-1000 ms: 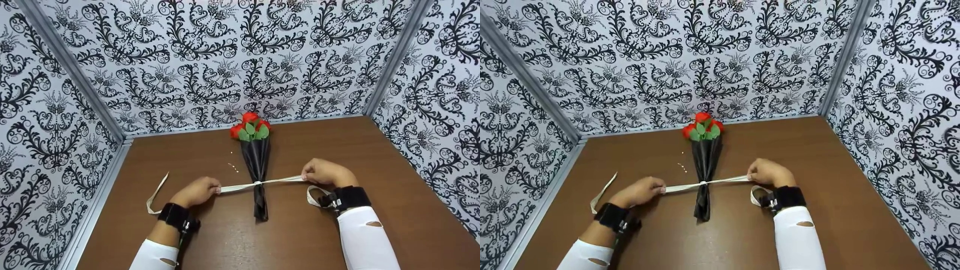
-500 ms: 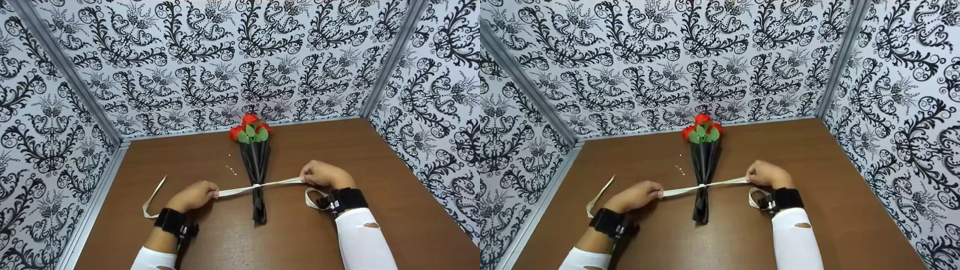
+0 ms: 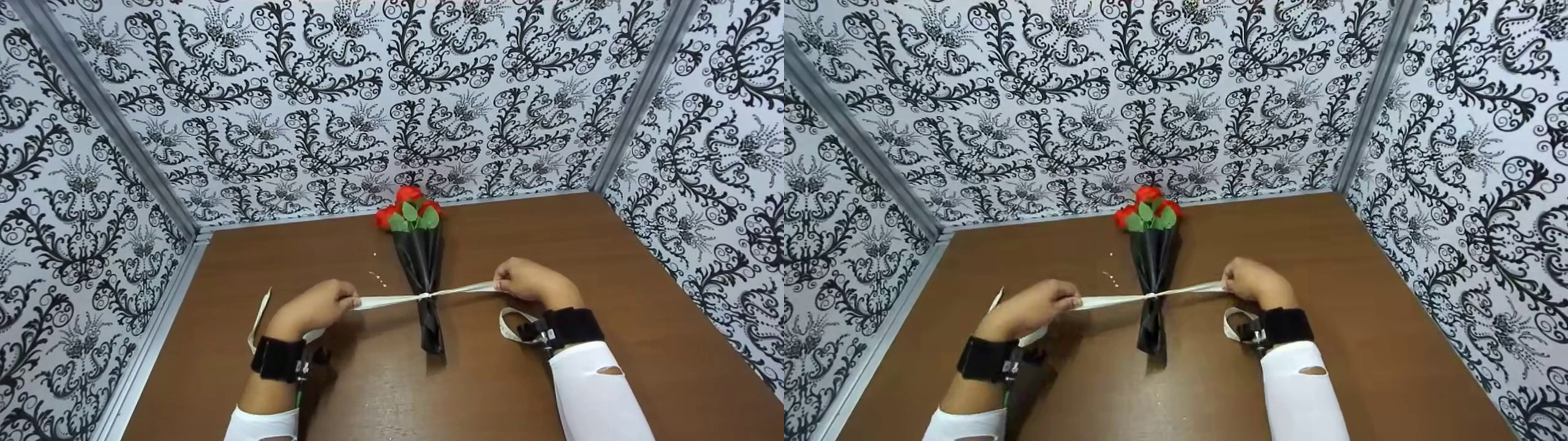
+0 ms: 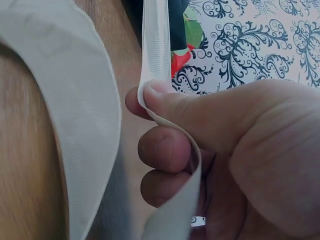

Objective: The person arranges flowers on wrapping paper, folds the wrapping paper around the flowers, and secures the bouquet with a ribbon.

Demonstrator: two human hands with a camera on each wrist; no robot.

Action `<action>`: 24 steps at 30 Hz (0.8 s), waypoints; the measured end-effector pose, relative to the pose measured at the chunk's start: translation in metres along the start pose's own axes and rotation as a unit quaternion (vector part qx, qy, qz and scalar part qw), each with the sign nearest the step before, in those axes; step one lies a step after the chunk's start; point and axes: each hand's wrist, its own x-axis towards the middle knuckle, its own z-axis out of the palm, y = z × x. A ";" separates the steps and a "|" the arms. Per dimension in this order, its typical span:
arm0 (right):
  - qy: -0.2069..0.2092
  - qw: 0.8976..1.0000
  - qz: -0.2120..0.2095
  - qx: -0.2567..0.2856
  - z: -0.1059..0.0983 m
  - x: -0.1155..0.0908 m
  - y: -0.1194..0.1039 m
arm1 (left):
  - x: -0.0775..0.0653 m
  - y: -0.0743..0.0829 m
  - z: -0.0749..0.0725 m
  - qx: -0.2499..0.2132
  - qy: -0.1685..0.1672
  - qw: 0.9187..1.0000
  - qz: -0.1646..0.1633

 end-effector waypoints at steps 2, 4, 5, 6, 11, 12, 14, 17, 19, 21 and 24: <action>0.001 1.000 0.007 -0.001 -0.001 -0.001 -0.001 | -0.002 -0.002 -0.004 -0.013 -0.002 1.000 0.001; 0.001 1.000 0.015 -0.003 0.000 -0.001 -0.001 | -0.005 -0.003 -0.008 -0.024 -0.002 1.000 0.003; 0.001 1.000 0.014 -0.005 0.000 -0.001 -0.001 | -0.007 -0.004 -0.011 -0.027 -0.001 1.000 0.003; 0.001 1.000 0.014 -0.006 0.000 -0.001 -0.001 | -0.009 -0.005 -0.013 -0.030 -0.001 1.000 0.003; -0.001 1.000 0.016 -0.011 0.002 -0.002 -0.001 | -0.019 -0.007 -0.022 -0.032 -0.005 0.999 -0.003; -0.001 1.000 0.018 -0.011 0.002 -0.002 -0.001 | -0.021 -0.007 -0.023 -0.031 -0.007 1.000 -0.003; -0.001 1.000 0.018 -0.011 0.002 -0.001 -0.002 | -0.023 -0.007 -0.024 -0.024 -0.009 1.000 0.000; 0.003 1.000 0.021 -0.009 0.001 0.001 -0.005 | -0.024 -0.008 -0.025 -0.018 -0.003 1.000 0.002; 0.008 1.000 0.022 -0.008 0.001 0.002 -0.006 | -0.024 -0.008 -0.024 -0.016 0.001 1.000 0.004; 0.012 1.000 0.022 -0.008 0.000 0.002 -0.007 | -0.023 -0.007 -0.023 -0.019 0.005 1.000 0.005; 0.015 1.000 0.021 -0.009 -0.001 0.002 -0.008 | -0.022 -0.005 -0.021 -0.039 0.012 0.999 0.005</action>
